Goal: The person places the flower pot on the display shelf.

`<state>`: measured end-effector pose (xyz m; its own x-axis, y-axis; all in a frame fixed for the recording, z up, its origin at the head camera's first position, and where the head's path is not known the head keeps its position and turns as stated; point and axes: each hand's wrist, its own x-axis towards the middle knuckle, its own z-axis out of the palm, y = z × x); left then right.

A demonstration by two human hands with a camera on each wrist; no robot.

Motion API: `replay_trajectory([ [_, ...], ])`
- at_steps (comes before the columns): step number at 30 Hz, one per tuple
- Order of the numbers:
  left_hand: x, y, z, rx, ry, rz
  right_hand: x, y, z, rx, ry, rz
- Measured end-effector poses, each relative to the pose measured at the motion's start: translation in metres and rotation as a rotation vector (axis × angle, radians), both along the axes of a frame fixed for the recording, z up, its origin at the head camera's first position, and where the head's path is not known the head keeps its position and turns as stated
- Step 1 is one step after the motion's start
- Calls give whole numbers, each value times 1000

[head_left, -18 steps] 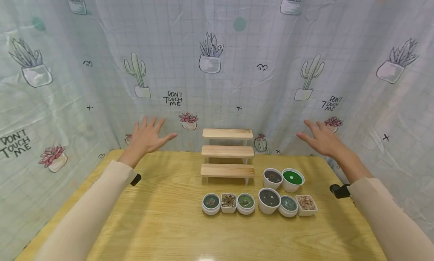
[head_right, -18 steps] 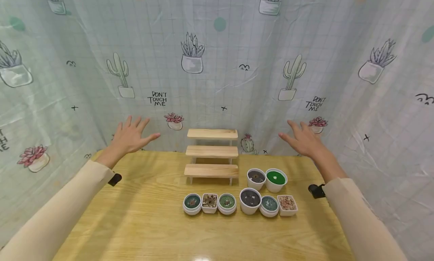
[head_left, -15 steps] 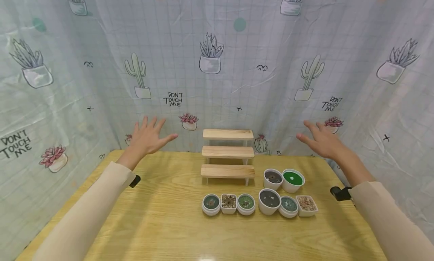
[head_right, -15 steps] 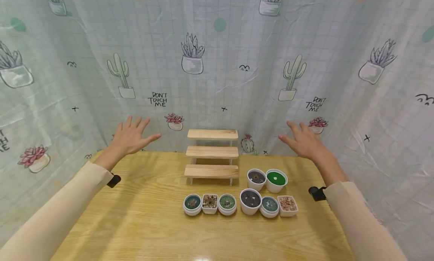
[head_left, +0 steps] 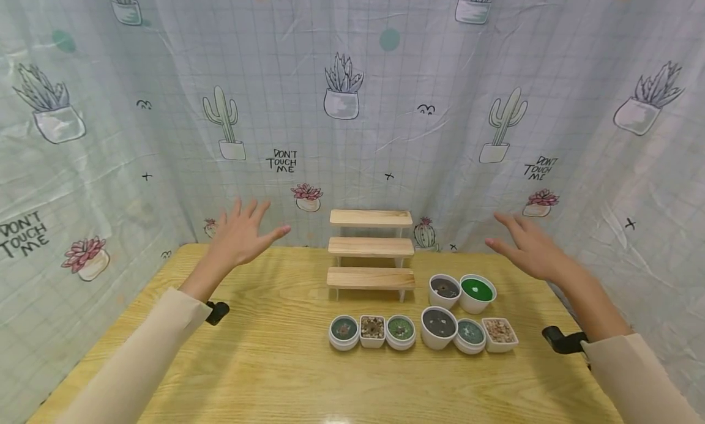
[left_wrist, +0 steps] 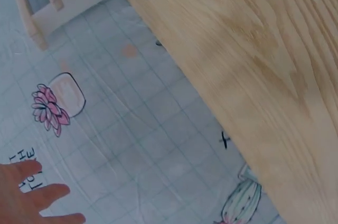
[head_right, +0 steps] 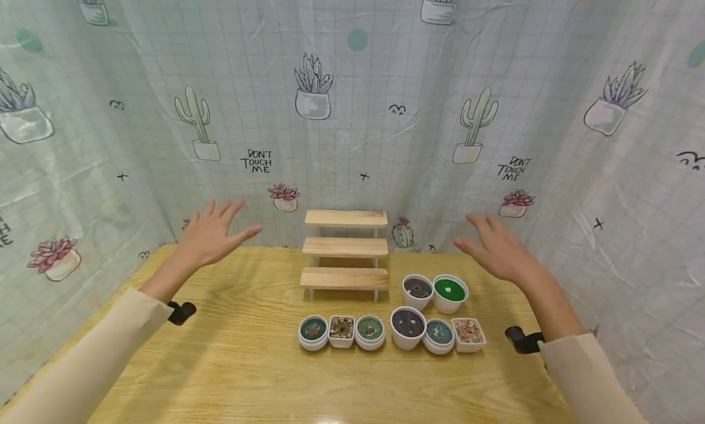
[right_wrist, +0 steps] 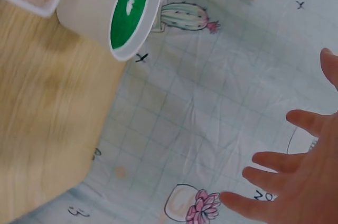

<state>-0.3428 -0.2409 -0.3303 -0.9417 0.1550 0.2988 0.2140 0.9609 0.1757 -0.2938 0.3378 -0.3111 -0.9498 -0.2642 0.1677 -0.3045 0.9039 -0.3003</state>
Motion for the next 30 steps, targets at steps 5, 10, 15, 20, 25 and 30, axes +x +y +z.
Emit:
replay_trajectory([
  [5, 9, 7, -8, 128, 21, -49, 13, 2, -13, -122, -47, 50],
  [10, 16, 21, -24, 296, -55, -135, 23, 4, -30, -216, -72, 54],
  [15, 23, 36, -45, 501, -146, -183, 29, 3, -47, -330, -134, 53],
  [20, 30, 47, -65, 695, -211, -196, 29, 4, -62, -435, -170, 91],
  [25, 31, 60, -84, 853, -250, -198, 26, 8, -75, -478, -189, 103],
  [30, 23, 72, -99, 1101, -365, -203, 22, 8, -83, -514, -219, 129],
])
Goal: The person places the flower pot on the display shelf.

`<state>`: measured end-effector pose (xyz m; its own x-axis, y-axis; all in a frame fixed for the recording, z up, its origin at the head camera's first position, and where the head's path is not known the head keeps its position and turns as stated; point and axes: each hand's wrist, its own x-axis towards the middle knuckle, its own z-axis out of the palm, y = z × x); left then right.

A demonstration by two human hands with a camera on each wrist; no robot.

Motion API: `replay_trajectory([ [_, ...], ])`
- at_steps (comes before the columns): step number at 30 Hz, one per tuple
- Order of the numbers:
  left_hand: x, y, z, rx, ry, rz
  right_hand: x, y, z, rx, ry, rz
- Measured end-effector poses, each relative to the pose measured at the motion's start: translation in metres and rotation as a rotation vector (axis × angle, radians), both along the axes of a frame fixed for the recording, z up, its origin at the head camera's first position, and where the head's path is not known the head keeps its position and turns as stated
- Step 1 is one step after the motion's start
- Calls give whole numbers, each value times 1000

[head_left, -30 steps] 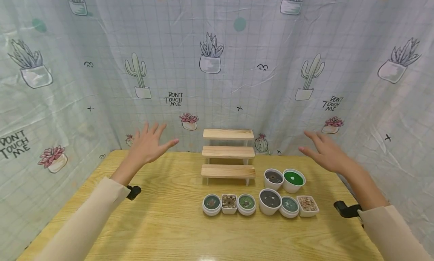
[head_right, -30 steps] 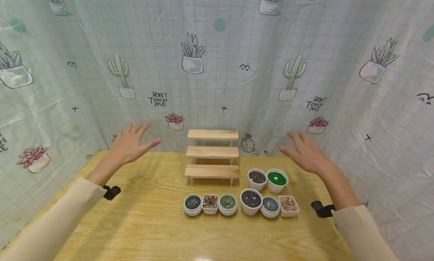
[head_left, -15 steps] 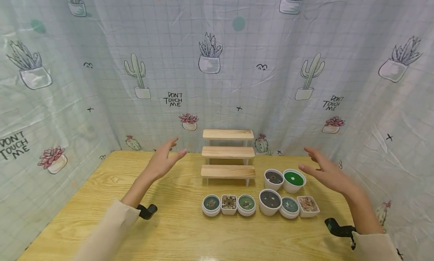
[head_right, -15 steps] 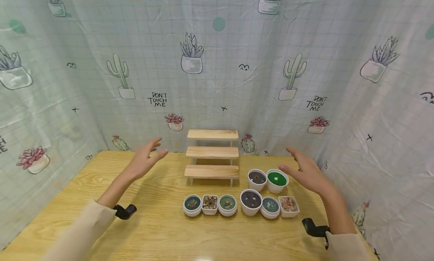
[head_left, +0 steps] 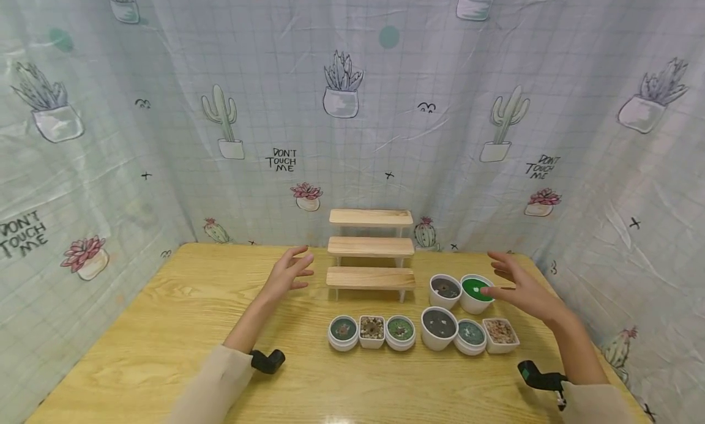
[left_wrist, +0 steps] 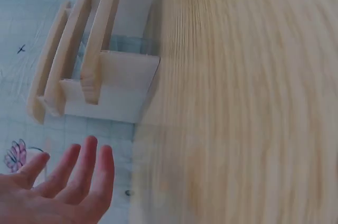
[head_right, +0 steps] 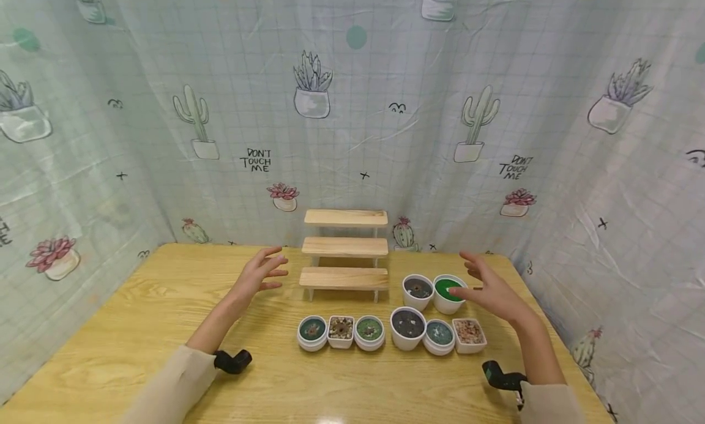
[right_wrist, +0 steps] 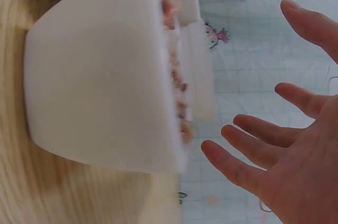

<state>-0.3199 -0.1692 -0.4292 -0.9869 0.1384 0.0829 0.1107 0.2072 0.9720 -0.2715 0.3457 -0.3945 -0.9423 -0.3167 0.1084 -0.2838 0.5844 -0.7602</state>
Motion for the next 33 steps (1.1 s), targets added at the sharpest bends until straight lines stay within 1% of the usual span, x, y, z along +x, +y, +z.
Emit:
replay_trajectory([
  [3, -5, 3, -9, 142, -105, 13, -3, -1, -5, -14, -13, 9],
  [5, -8, 6, -16, 200, -165, 4, -4, -1, -9, -14, -19, 4],
  [7, -10, 8, -23, 222, -205, -18, -5, 0, -12, -12, -25, -3],
  [9, -10, 10, -28, 220, -230, -46, -5, 0, -15, -12, -30, -11],
  [11, -10, 11, -32, 193, -222, -68, -5, -1, -17, -15, -36, -14],
  [14, -9, 13, -34, 147, -199, -85, -5, -2, -20, -15, -45, -18],
  [18, -8, 15, -36, 106, -140, -130, -7, -2, -23, -11, -66, -26],
  [22, -7, 15, -44, 166, -115, -168, -10, 2, -29, -23, -81, -14],
  [25, -7, 17, -50, 220, -108, -202, -10, 7, -33, -42, -93, -4],
  [28, -7, 21, -51, 230, -95, -235, -10, 8, -37, -37, -107, -7],
  [33, -7, 25, -52, 233, -95, -247, -17, 6, -44, -28, -106, -4],
])
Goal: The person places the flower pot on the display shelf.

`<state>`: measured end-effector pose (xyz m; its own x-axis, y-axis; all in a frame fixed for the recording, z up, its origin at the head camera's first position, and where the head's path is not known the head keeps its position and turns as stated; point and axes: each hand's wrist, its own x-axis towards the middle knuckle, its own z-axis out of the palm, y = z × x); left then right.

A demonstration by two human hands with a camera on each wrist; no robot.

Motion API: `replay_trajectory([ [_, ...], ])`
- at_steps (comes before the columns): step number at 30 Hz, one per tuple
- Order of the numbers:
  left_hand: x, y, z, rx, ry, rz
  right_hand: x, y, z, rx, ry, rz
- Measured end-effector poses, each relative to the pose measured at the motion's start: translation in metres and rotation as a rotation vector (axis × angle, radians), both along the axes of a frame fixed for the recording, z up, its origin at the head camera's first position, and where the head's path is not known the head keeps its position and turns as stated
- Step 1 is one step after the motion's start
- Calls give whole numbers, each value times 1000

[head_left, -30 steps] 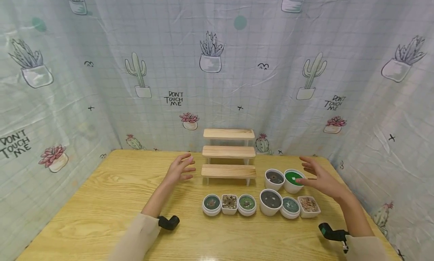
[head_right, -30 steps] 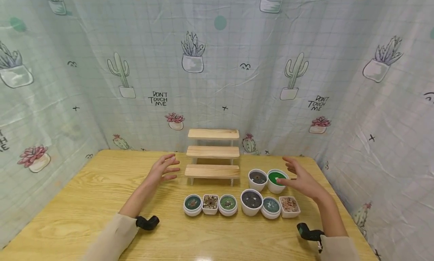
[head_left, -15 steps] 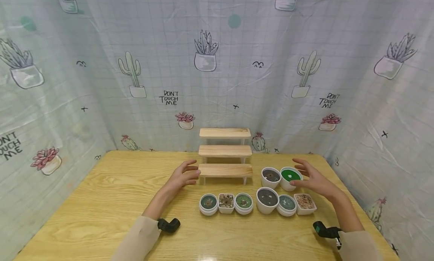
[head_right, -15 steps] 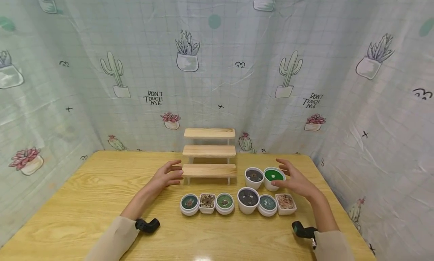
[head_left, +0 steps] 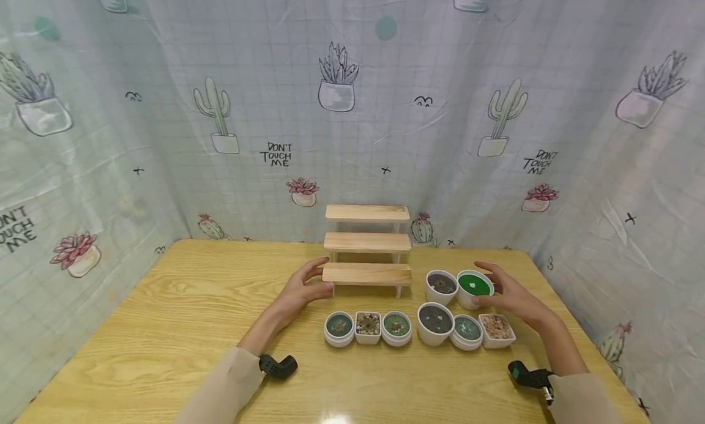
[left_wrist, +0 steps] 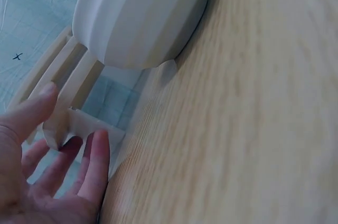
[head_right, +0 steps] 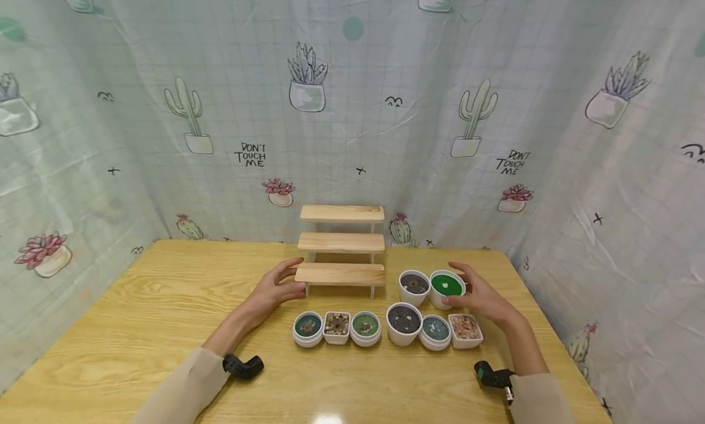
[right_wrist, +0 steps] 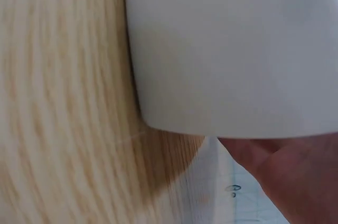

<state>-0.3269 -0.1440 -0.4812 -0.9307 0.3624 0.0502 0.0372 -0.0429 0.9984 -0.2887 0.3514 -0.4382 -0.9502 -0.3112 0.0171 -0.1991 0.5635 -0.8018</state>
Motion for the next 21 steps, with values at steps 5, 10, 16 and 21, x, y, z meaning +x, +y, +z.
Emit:
replay_trajectory([
  [5, -2, 1, -1, -48, 15, -10, -3, -1, -3, -7, 16, -7],
  [10, -1, -1, -3, -55, 22, -39, -3, -5, -6, -9, 12, -9],
  [16, -3, -1, -5, -59, 44, -58, -2, -6, -6, 1, 10, -28],
  [21, -4, -2, -5, -67, 67, -73, -2, -7, -5, 12, 19, -26],
])
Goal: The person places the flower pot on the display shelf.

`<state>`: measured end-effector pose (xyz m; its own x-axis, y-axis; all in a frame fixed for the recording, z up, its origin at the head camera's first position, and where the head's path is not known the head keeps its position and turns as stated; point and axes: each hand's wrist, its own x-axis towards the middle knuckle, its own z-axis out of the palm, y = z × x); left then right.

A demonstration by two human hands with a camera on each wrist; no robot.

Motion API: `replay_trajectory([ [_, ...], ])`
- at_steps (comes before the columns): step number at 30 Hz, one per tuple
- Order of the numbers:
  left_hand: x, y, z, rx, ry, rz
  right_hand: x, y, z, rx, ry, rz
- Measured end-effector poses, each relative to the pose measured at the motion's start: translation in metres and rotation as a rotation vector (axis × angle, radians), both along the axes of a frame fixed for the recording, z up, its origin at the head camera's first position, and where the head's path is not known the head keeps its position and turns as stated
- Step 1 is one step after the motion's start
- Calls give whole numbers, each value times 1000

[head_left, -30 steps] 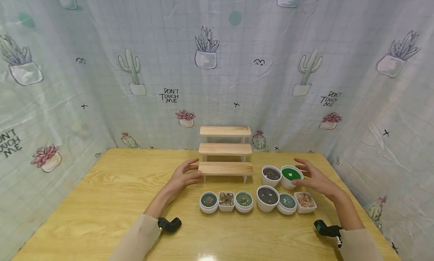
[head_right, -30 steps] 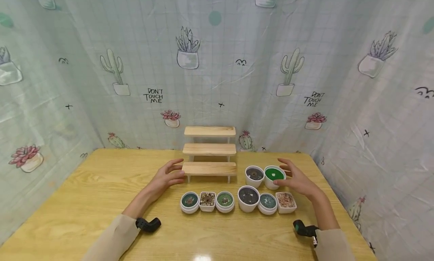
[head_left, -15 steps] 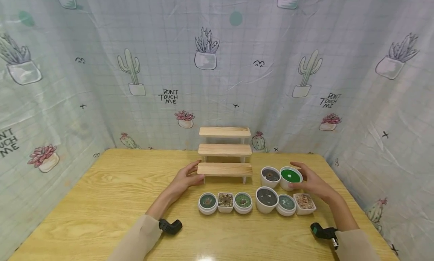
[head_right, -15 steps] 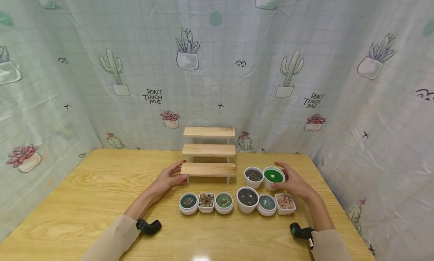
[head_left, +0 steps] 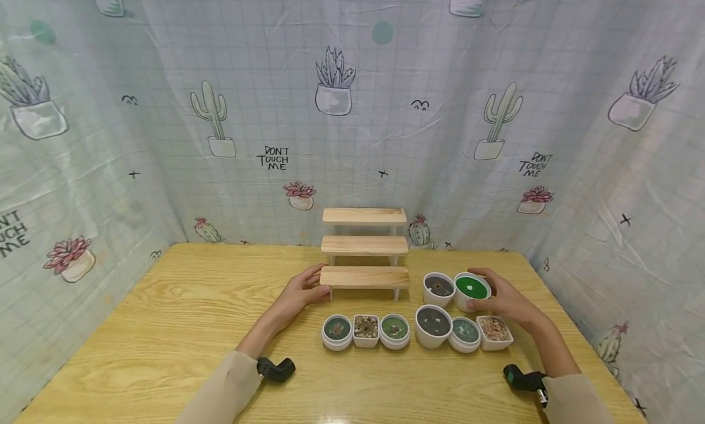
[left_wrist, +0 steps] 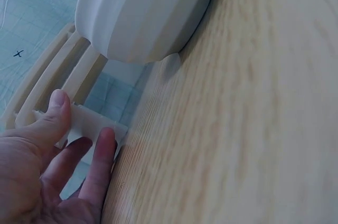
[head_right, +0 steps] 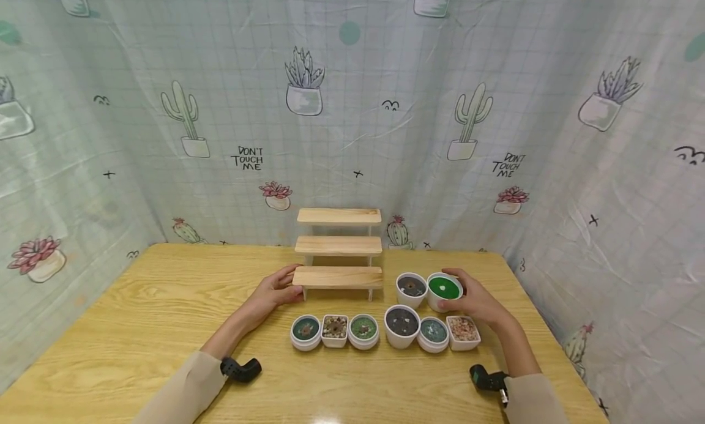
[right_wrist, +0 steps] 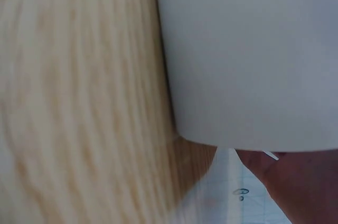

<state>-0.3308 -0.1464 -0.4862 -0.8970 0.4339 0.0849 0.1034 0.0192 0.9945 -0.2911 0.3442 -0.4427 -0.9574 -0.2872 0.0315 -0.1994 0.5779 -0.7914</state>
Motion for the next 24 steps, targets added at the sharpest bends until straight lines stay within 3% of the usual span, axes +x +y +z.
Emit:
replay_trajectory([
  [10, 0, -2, -2, -5, -16, 9, 1, 4, 7, 40, 17, -31],
  [24, 1, -2, 0, -8, -29, 16, 8, -1, 26, 20, 45, -43],
])
